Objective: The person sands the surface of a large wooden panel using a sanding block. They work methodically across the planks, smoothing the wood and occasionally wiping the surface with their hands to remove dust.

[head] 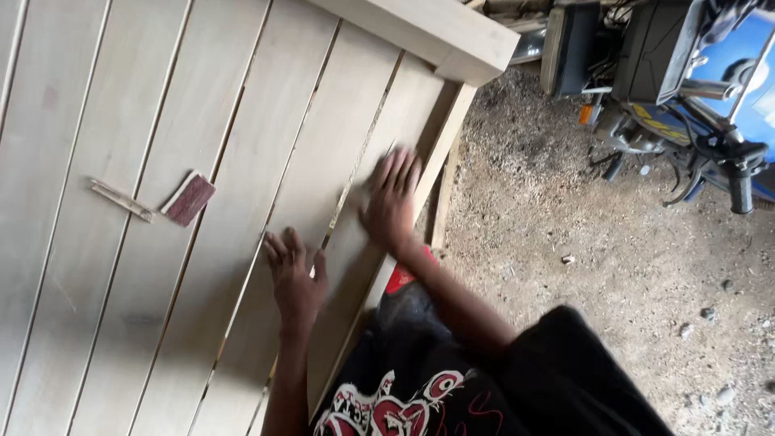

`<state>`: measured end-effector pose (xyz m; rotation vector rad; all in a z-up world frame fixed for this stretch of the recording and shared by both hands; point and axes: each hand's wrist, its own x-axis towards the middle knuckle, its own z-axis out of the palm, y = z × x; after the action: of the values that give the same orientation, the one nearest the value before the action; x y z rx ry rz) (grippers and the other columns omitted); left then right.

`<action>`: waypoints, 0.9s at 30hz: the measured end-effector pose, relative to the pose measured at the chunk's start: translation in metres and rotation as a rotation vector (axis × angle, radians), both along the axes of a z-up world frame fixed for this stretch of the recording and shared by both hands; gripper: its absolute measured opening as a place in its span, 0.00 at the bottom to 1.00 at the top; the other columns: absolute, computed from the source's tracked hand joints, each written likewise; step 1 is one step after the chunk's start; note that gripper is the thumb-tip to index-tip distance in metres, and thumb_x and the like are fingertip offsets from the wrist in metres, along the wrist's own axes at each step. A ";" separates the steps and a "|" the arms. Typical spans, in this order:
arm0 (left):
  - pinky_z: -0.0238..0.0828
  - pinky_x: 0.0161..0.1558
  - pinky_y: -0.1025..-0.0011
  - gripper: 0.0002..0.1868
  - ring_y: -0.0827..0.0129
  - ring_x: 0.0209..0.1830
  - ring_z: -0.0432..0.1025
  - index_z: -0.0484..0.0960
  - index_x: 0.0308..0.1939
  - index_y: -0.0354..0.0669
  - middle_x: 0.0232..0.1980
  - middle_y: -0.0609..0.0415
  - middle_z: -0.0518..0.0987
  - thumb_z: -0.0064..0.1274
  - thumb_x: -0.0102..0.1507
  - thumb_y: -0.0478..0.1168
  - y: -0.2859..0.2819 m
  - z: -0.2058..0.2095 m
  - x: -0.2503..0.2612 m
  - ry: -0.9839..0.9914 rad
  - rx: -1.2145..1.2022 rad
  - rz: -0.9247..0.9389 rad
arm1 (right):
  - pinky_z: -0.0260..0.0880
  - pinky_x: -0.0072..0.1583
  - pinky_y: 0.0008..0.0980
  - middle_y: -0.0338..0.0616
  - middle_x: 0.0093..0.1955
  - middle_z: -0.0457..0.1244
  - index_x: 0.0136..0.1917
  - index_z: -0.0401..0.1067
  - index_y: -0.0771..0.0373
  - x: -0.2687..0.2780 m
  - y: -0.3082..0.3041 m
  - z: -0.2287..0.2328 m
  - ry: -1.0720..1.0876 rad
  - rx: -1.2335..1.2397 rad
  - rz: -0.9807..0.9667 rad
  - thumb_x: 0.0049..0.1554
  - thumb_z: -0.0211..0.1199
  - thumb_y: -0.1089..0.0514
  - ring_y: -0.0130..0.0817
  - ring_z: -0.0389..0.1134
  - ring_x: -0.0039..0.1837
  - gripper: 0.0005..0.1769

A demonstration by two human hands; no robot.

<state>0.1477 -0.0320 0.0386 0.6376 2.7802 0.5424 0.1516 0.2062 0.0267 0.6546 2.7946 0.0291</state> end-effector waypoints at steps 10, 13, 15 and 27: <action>0.48 0.76 0.51 0.30 0.40 0.82 0.47 0.68 0.72 0.32 0.80 0.29 0.53 0.47 0.70 0.47 0.041 -0.008 -0.006 0.001 0.200 0.180 | 0.34 0.78 0.60 0.67 0.80 0.45 0.78 0.45 0.75 0.031 0.013 -0.005 0.139 -0.051 0.303 0.62 0.47 0.41 0.57 0.41 0.82 0.44; 0.52 0.81 0.53 0.25 0.53 0.84 0.53 0.73 0.71 0.38 0.81 0.38 0.61 0.45 0.73 0.46 0.074 0.000 0.002 0.031 0.290 -0.019 | 0.35 0.83 0.54 0.66 0.83 0.43 0.80 0.46 0.75 0.001 0.086 -0.017 0.300 -0.181 0.176 0.66 0.45 0.44 0.57 0.39 0.86 0.40; 0.55 0.77 0.54 0.24 0.52 0.82 0.54 0.73 0.69 0.36 0.77 0.39 0.65 0.43 0.73 0.46 0.101 0.012 0.009 -0.067 0.455 -0.182 | 0.35 0.81 0.55 0.68 0.83 0.43 0.80 0.46 0.76 -0.026 0.124 -0.018 0.347 -0.175 0.248 0.69 0.44 0.45 0.59 0.39 0.85 0.38; 0.35 0.83 0.52 0.30 0.54 0.85 0.48 0.65 0.76 0.45 0.82 0.52 0.59 0.33 0.74 0.54 0.248 -0.046 -0.031 0.119 0.403 -0.251 | 0.46 0.81 0.57 0.71 0.81 0.48 0.79 0.50 0.75 -0.060 0.236 0.004 0.268 -0.448 0.865 0.72 0.38 0.52 0.64 0.45 0.85 0.30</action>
<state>0.1166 0.2162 -0.0071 1.1177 2.6532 1.0486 0.0920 0.4422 0.0310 -0.7046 2.9357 -0.5251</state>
